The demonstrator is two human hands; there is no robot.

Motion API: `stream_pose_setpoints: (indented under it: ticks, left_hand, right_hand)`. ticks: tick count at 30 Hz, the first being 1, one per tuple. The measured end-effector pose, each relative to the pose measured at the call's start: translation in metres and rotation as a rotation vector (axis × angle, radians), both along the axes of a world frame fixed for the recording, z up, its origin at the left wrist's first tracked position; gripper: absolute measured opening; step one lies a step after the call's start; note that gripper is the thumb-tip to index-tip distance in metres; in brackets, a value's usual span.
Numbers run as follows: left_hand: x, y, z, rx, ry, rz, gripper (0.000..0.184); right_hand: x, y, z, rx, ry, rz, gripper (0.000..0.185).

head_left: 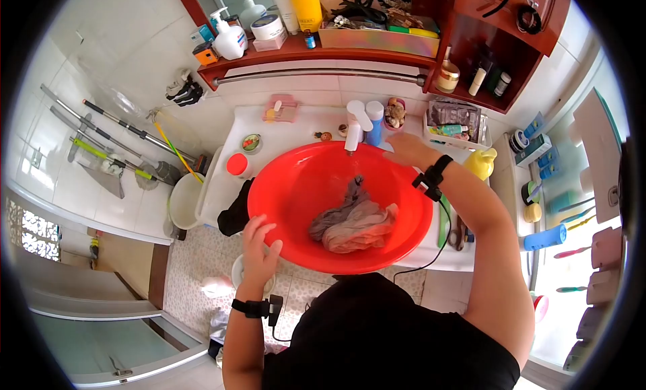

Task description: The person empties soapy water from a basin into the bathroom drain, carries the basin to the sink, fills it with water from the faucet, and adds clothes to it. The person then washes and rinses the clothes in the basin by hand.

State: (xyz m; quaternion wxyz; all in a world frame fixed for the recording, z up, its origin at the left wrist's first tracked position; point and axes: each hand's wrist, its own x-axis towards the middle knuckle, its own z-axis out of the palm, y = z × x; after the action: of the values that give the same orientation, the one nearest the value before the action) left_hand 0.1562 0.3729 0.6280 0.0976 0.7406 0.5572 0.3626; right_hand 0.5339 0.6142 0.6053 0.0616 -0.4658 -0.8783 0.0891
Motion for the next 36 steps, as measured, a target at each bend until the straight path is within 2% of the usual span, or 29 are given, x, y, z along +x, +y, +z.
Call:
stream_pose_setpoints:
  ticks: [1, 2, 4, 5, 6, 8, 9, 11, 12, 14, 18, 20, 24, 25, 27, 30, 36]
  left_hand:
    - [0.0, 0.002, -0.003, 0.042, -0.001, 0.066, 0.042]
    - [-0.001, 0.006, -0.007, 0.041, -0.004, 0.061, 0.042]
    - [-0.004, 0.016, -0.013, 0.062, -0.193, 0.308, 0.047]
    - [-0.006, 0.021, -0.011, 0.064, -0.195, 0.308, 0.047]
    - [-0.009, 0.026, -0.009, -0.121, -0.469, 0.391, 0.049]
    - [-0.016, 0.032, -0.004, -0.504, -1.011, 0.537, 0.053]
    - [-0.019, 0.035, -0.001, -0.504, -1.003, 0.534, 0.053]
    - [-0.024, 0.043, 0.004, -0.708, -1.037, 0.329, 0.047]
    - [-0.028, 0.047, -0.001, -0.712, -1.025, 0.319, 0.047]
    - [-0.031, 0.057, -0.011, -0.717, -0.911, 0.256, 0.043]
    - [-0.028, 0.06, -0.001, -0.769, -0.851, 0.218, 0.043]
    - [-0.031, 0.062, 0.0, -0.811, -0.845, 0.211, 0.043]
    - [-0.034, 0.065, -0.005, -0.834, -0.828, 0.216, 0.042]
    - [-0.034, 0.065, -0.008, -0.828, -0.823, 0.212, 0.042]
    - [-0.034, 0.064, -0.017, -0.719, -0.97, 0.134, 0.041]
    - [-0.035, 0.064, -0.024, -0.675, -1.023, 0.12, 0.042]
    - [-0.041, 0.063, -0.037, -0.601, -1.071, 0.097, 0.045]
  right_hand:
    - [0.005, -0.006, 0.0, -0.161, -0.128, -0.127, 0.046]
    - [0.012, -0.014, -0.005, -0.199, -0.158, -0.181, 0.045]
    - [0.03, -0.031, -0.024, -0.243, -0.197, -0.279, 0.046]
    - [0.037, -0.038, -0.036, -0.252, -0.206, -0.322, 0.047]
    - [0.042, -0.042, -0.047, -0.249, -0.206, -0.321, 0.047]
    - [0.045, -0.051, -0.058, -0.398, -0.154, -0.443, 0.065]
    - [0.049, -0.051, -0.061, -0.4, -0.147, -0.447, 0.065]
    - [0.055, -0.052, -0.052, -0.398, -0.258, -0.262, 0.058]
    - [0.059, -0.052, -0.054, -0.4, -0.248, -0.275, 0.058]
    - [0.067, -0.052, -0.061, -0.728, 0.092, -0.61, 0.058]
    - [0.073, -0.055, -0.058, -0.79, 0.115, -0.485, 0.058]
    - [0.073, -0.064, -0.039, -0.984, 0.353, -0.43, 0.062]
    - [0.08, -0.055, -0.083, -0.827, 0.356, -0.522, 0.06]
    - [0.081, -0.052, -0.099, -0.718, 0.345, -0.558, 0.059]
    - [0.082, -0.049, -0.115, -0.601, 0.341, -0.591, 0.058]
    - [0.081, -0.051, -0.12, -0.55, 0.325, -0.558, 0.058]
    - [0.073, -0.06, -0.106, -0.526, 0.372, -0.682, 0.051]
